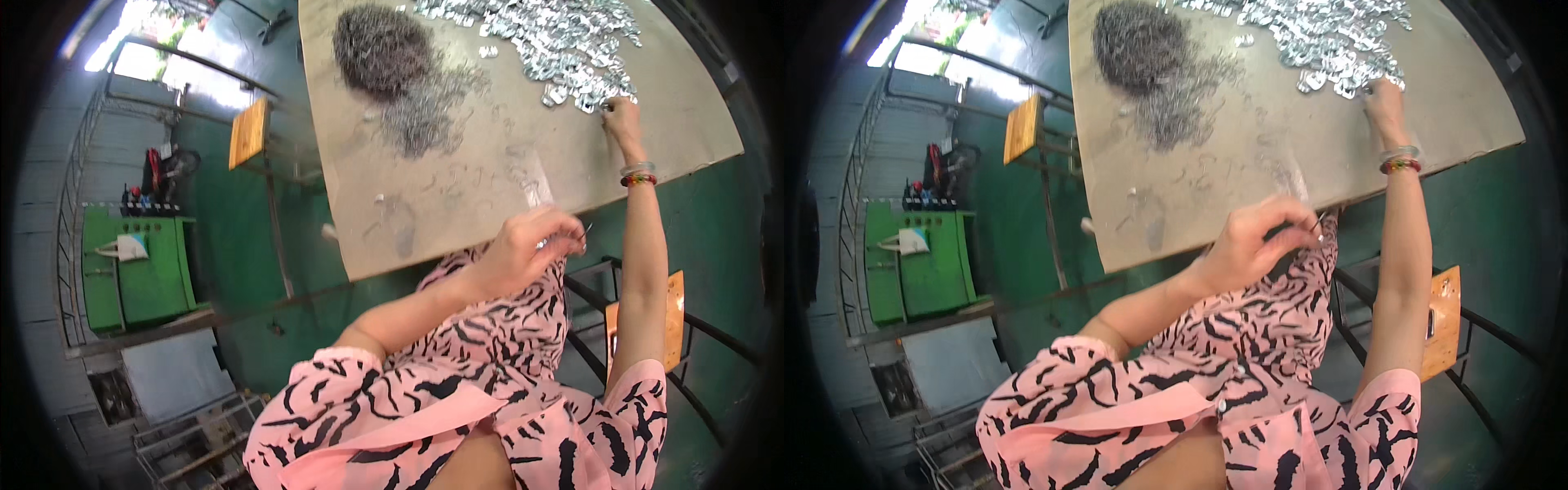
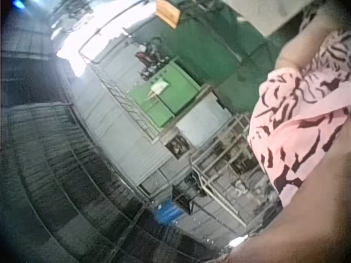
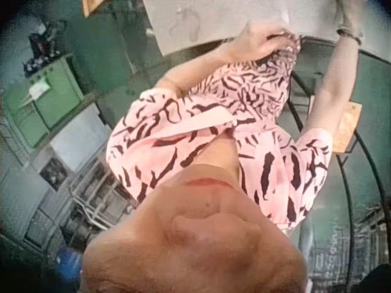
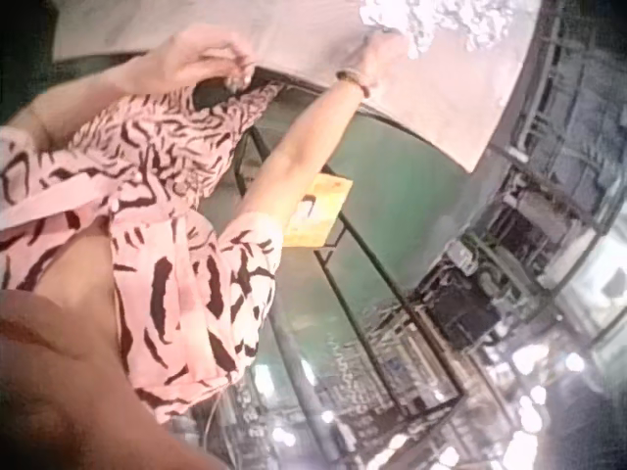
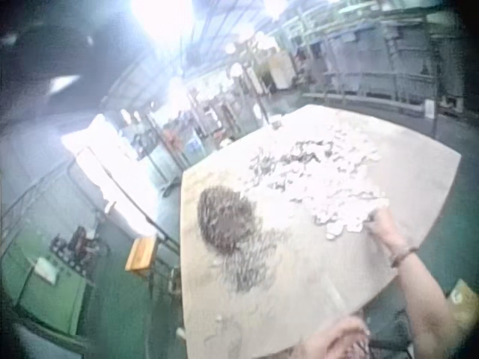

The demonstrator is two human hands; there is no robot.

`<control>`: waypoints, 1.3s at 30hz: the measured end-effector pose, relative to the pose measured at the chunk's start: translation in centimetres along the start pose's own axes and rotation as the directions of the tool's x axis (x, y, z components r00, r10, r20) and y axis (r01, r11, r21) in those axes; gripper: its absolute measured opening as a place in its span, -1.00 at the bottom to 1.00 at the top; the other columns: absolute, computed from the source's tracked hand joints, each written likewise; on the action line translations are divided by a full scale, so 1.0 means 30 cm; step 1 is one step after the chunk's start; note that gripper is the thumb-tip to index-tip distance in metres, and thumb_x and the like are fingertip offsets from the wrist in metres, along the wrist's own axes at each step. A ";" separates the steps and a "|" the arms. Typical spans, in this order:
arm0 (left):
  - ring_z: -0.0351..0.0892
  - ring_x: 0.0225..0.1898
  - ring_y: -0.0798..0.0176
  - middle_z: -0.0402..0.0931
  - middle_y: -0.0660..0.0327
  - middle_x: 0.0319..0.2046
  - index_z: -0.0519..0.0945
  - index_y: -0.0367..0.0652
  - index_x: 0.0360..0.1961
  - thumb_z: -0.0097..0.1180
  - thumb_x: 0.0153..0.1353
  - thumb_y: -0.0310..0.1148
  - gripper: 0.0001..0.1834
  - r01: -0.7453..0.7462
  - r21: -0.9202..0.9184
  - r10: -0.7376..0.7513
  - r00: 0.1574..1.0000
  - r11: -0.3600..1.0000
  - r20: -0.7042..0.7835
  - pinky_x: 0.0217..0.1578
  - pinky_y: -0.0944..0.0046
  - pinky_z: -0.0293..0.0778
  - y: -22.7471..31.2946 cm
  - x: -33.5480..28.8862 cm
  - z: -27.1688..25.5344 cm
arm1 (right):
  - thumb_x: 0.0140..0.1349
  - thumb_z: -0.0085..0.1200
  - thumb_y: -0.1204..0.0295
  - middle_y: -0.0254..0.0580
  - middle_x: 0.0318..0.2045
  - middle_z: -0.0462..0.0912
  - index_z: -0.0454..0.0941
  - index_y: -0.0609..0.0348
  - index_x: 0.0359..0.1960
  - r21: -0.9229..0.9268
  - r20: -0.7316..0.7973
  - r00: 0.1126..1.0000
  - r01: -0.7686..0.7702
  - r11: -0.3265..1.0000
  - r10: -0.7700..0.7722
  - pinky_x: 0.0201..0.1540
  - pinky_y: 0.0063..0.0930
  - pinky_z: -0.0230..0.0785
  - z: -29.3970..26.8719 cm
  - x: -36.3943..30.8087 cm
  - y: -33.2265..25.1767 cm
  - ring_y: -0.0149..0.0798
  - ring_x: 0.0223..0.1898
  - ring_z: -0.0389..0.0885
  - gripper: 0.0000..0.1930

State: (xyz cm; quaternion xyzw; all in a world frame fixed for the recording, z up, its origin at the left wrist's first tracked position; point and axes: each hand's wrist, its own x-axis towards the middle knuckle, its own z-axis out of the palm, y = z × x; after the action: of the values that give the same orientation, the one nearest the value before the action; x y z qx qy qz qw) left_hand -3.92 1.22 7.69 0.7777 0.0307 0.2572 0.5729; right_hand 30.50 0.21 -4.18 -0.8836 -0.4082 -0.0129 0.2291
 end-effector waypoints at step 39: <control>0.54 -0.37 -0.04 0.53 -0.04 -0.47 0.58 -0.31 -0.42 0.14 0.01 -0.45 -0.87 0.389 0.721 -0.126 0.911 0.573 -0.392 -0.29 0.09 0.44 -0.540 -0.079 -0.474 | 0.00 0.06 0.78 -0.24 -0.47 0.55 0.55 0.40 -0.35 0.980 0.069 0.972 -0.107 0.166 0.224 -0.45 -0.67 0.36 -0.330 -0.738 -0.602 -0.46 -0.51 0.51 -0.84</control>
State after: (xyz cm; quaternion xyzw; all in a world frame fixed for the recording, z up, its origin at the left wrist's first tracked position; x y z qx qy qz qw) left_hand -8.16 18.40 -4.85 0.8872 0.3402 0.2440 0.1937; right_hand 4.24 -9.61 7.14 -0.5713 -0.2129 0.2345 0.7572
